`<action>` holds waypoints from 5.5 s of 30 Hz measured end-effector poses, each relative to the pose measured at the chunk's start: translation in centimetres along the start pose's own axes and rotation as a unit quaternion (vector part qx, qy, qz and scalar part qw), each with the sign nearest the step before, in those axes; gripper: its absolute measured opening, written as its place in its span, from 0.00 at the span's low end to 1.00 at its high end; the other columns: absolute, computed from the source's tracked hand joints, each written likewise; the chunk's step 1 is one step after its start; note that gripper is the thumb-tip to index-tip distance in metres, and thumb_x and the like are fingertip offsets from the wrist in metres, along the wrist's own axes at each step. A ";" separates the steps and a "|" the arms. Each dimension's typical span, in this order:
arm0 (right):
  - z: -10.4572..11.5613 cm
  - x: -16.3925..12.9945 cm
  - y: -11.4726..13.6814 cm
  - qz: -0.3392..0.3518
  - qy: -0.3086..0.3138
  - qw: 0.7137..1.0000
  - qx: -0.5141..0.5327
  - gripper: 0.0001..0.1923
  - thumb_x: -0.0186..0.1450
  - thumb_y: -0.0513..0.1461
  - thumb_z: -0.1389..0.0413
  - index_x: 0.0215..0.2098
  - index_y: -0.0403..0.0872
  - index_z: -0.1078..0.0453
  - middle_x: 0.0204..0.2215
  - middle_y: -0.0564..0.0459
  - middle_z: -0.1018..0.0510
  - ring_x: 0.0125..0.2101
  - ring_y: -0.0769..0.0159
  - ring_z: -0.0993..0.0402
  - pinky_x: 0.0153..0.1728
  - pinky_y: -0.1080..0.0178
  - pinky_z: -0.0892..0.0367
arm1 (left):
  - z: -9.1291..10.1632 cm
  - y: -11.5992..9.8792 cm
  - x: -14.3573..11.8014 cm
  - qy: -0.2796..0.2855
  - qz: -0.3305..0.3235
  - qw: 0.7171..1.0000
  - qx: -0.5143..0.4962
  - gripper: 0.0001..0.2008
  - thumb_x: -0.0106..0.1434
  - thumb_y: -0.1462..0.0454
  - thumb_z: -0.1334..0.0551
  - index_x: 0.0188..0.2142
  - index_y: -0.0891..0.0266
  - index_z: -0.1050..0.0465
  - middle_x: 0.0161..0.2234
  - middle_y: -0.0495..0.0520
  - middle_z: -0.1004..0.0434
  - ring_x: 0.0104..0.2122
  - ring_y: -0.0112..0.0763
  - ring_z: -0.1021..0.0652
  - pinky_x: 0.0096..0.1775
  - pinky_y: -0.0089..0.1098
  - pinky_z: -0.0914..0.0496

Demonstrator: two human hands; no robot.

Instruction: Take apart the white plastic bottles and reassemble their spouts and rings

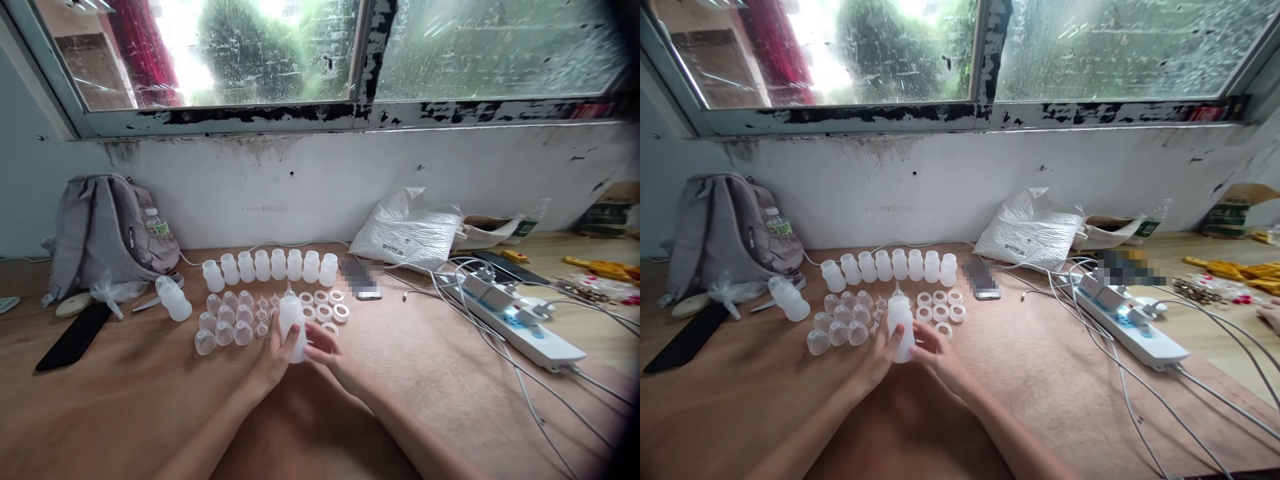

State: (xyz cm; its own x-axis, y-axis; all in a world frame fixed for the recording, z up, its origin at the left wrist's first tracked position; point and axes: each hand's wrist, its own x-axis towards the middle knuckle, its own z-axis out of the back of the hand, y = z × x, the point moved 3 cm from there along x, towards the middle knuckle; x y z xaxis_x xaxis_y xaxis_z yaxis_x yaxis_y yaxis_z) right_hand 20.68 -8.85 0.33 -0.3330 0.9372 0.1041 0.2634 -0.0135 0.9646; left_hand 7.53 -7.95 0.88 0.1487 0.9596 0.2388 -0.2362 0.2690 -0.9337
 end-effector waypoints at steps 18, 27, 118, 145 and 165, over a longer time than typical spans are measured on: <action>0.7 -0.9 0.6 0.048 -0.139 0.953 -0.265 0.13 0.57 0.46 0.47 0.23 0.46 0.38 0.17 0.57 0.36 0.19 0.71 0.40 0.20 0.68 0.45 | -1.0 0.1 -1.3 0.218 0.059 0.972 -0.059 0.14 0.48 0.58 0.36 0.31 0.65 0.29 0.25 0.49 0.30 0.26 0.29 0.30 0.27 0.26 0.37; 0.6 0.1 0.8 0.029 -0.025 0.997 -0.072 0.25 0.50 0.49 0.40 0.43 0.52 0.39 0.31 0.54 0.31 0.31 0.65 0.34 0.28 0.65 0.36 | -0.3 1.9 -1.4 0.316 0.223 0.856 -0.343 0.21 0.53 0.51 0.43 0.35 0.70 0.31 0.22 0.55 0.29 0.17 0.28 0.29 0.19 0.25 0.38; 4.8 0.9 0.9 0.016 -0.192 0.981 -0.010 0.15 0.50 0.48 0.40 0.30 0.45 0.32 0.21 0.56 0.34 0.18 0.73 0.40 0.18 0.68 0.43 | 20.5 -0.7 9.7 -0.073 -0.062 0.680 0.727 0.18 0.59 0.54 0.48 0.23 0.58 0.26 0.26 0.55 0.22 0.34 0.39 0.27 0.51 0.48 0.56; 4.3 0.9 0.8 0.030 -0.158 0.987 -0.028 0.13 0.54 0.46 0.42 0.30 0.45 0.33 0.20 0.59 0.36 0.18 0.75 0.42 0.18 0.69 0.45 | 19.1 1.2 9.5 -0.056 -0.046 0.611 0.789 0.16 0.62 0.59 0.51 0.32 0.67 0.28 0.25 0.61 0.24 0.31 0.41 0.25 0.49 0.47 0.50; 2.7 0.6 0.1 0.038 -0.102 0.991 -0.072 0.10 0.55 0.44 0.42 0.30 0.46 0.31 0.24 0.56 0.30 0.20 0.73 0.35 0.21 0.68 0.39 | 2.6 -2.7 0.6 0.001 -0.347 0.842 0.413 0.31 0.54 0.48 0.43 0.51 0.65 0.40 0.45 0.60 0.29 0.44 0.40 0.29 0.44 0.39 0.34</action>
State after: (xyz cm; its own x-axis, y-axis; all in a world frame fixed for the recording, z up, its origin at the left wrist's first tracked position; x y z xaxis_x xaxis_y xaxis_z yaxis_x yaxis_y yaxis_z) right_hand 23.00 -7.36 -0.17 -0.1226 0.9826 0.1397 0.1438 -0.1217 0.9821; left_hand 5.76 -7.88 4.18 0.5270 0.5483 0.6493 -0.6788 0.7313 -0.0665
